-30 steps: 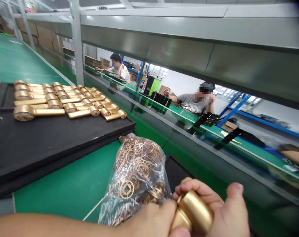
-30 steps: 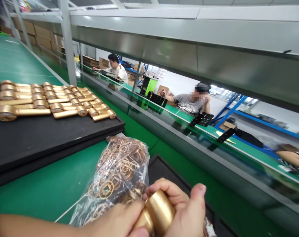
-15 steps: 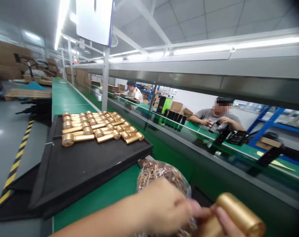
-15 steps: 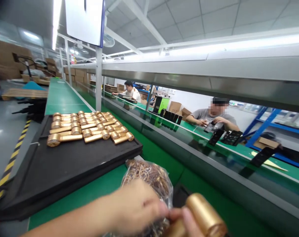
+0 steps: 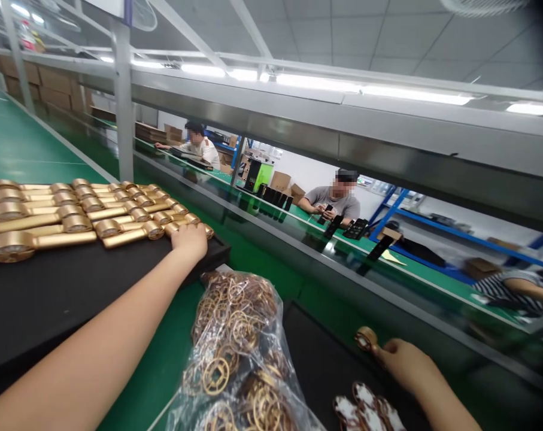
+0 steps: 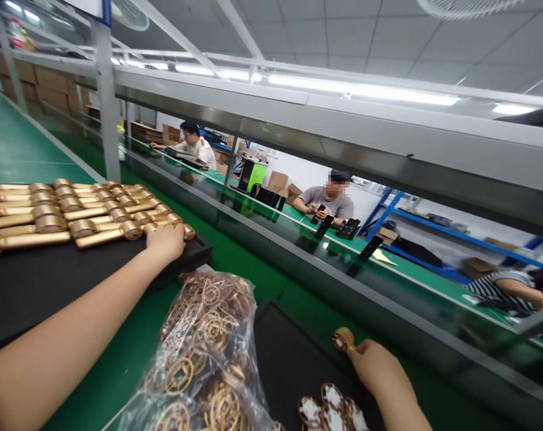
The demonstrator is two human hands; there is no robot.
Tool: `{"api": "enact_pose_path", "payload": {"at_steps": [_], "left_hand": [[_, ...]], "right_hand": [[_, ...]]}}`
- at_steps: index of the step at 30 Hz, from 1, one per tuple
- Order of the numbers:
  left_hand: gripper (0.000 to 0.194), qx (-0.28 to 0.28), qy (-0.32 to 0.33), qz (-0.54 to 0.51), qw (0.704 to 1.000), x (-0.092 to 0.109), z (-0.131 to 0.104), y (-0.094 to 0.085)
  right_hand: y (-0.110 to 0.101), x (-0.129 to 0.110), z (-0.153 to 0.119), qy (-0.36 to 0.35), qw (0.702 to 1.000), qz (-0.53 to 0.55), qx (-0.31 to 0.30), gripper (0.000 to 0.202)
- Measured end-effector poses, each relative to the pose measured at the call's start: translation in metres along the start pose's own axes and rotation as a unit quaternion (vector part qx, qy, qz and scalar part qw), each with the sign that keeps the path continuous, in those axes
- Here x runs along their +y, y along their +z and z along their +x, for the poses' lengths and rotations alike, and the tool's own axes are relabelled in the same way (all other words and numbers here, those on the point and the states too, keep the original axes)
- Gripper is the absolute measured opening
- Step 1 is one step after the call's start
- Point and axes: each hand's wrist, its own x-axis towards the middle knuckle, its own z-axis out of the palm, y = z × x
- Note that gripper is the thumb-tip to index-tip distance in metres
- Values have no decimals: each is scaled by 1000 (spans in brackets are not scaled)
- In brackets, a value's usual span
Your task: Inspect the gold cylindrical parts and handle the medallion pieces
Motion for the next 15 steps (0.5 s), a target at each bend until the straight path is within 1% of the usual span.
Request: {"api": "enact_pose_path", "payload": {"at_steps": [2, 3, 5, 7, 9, 10, 11, 12, 13, 14, 15], "left_hand": [[35, -17, -27, -20, 999, 2, 6, -3], [34, -26, -40, -39, 998, 3, 8, -4], [34, -33, -56, -96, 993, 5, 4, -7], [40, -11, -52, -179, 982, 9, -11, -14], [53, 18, -29, -294, 955, 18, -41, -24], [58, 18, -16, -363, 932, 24, -60, -30], [59, -5, -5, -435, 900, 31, -82, -36], [55, -42, -2, -507, 861, 39, -105, -41], [50, -97, -2, -573, 814, 47, -128, -45], [40, -163, -7, -623, 765, 54, -150, -47], [32, -227, -15, -659, 717, 61, -170, -48]], "right_hand": [[7, -3, -23, -25, 997, -20, -66, 38], [12, -6, -32, -36, 995, -26, -86, 38], [22, -10, -45, -44, 994, -28, -97, 30], [30, -12, -49, -44, 996, -17, -80, 19], [30, -15, -51, -52, 997, 17, -60, 15], [27, -18, -53, -64, 996, 47, -49, 15], [23, -23, -57, -87, 991, 89, -41, 15], [17, -29, -64, -114, 982, 147, -43, 16], [10, -37, -74, -142, 964, 217, -53, 17], [3, -47, -87, -170, 937, 295, -78, 22], [-3, -58, -101, -181, 902, 374, -116, 31]]}}
